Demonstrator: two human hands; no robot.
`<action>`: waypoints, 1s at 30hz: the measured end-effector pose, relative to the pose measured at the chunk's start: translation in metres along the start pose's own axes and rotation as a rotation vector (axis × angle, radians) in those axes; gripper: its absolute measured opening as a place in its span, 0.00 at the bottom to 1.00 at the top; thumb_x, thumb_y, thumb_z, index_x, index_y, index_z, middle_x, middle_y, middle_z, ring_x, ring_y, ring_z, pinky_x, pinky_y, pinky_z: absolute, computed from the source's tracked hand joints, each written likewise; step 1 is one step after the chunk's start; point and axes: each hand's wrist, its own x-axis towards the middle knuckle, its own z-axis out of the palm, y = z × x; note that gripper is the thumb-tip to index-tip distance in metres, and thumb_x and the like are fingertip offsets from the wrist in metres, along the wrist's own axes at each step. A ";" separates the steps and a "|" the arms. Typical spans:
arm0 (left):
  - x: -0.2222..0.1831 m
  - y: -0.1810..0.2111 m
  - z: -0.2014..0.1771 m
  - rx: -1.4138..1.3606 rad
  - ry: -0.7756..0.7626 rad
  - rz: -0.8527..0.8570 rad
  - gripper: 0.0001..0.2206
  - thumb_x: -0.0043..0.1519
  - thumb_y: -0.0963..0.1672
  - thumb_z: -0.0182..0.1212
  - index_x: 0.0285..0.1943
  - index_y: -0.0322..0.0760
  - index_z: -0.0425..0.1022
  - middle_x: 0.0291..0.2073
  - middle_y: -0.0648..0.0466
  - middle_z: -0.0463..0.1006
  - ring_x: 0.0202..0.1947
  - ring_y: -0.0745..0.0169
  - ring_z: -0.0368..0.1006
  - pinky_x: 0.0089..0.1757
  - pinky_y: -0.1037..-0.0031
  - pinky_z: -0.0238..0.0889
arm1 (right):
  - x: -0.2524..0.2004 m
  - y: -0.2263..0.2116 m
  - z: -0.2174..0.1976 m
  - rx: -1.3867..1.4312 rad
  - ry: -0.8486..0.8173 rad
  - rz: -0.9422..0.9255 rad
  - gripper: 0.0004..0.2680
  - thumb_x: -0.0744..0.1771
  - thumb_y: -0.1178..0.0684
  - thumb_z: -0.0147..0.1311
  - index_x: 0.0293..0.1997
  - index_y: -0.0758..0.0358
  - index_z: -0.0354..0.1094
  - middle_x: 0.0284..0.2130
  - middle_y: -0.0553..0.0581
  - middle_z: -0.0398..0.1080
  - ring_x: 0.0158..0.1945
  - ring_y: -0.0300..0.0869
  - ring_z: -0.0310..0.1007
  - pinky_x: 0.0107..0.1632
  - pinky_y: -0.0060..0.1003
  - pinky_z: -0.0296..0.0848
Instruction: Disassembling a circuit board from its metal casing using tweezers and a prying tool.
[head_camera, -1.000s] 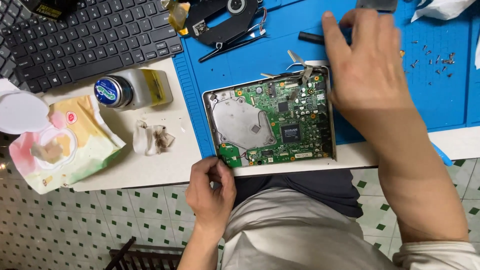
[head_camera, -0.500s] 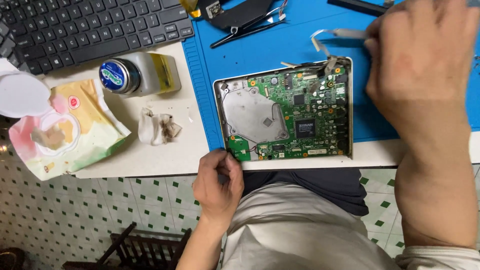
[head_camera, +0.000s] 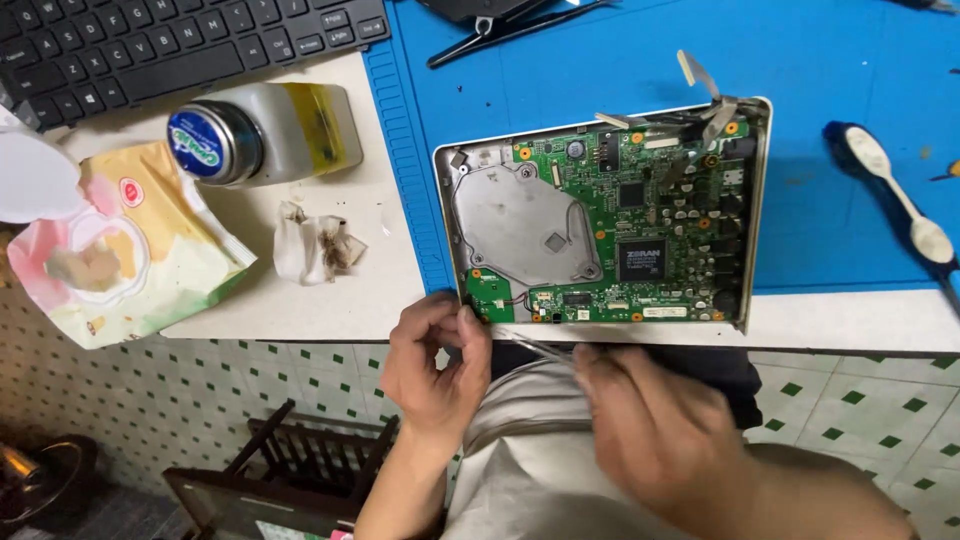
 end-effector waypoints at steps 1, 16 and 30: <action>-0.002 -0.001 0.001 0.007 -0.008 -0.002 0.07 0.64 0.36 0.61 0.46 0.23 0.69 0.36 0.42 0.77 0.21 0.68 0.68 0.24 0.84 0.68 | -0.006 -0.001 0.009 0.009 -0.001 0.006 0.07 0.70 0.60 0.48 0.44 0.75 0.71 0.33 0.60 0.73 0.26 0.43 0.72 0.31 0.38 0.75; -0.017 -0.003 0.002 -0.040 -0.005 -0.173 0.11 0.61 0.36 0.64 0.48 0.24 0.66 0.39 0.34 0.78 0.25 0.63 0.75 0.27 0.83 0.76 | -0.032 -0.008 0.065 0.105 -0.106 0.170 0.04 0.70 0.55 0.53 0.45 0.62 0.68 0.23 0.47 0.66 0.21 0.38 0.70 0.23 0.35 0.67; -0.019 -0.004 -0.001 -0.054 -0.025 -0.226 0.11 0.62 0.37 0.63 0.48 0.25 0.67 0.39 0.35 0.79 0.24 0.65 0.74 0.28 0.83 0.75 | -0.036 -0.009 0.070 0.246 -0.128 0.186 0.06 0.69 0.55 0.53 0.48 0.65 0.68 0.29 0.50 0.73 0.25 0.42 0.75 0.23 0.38 0.70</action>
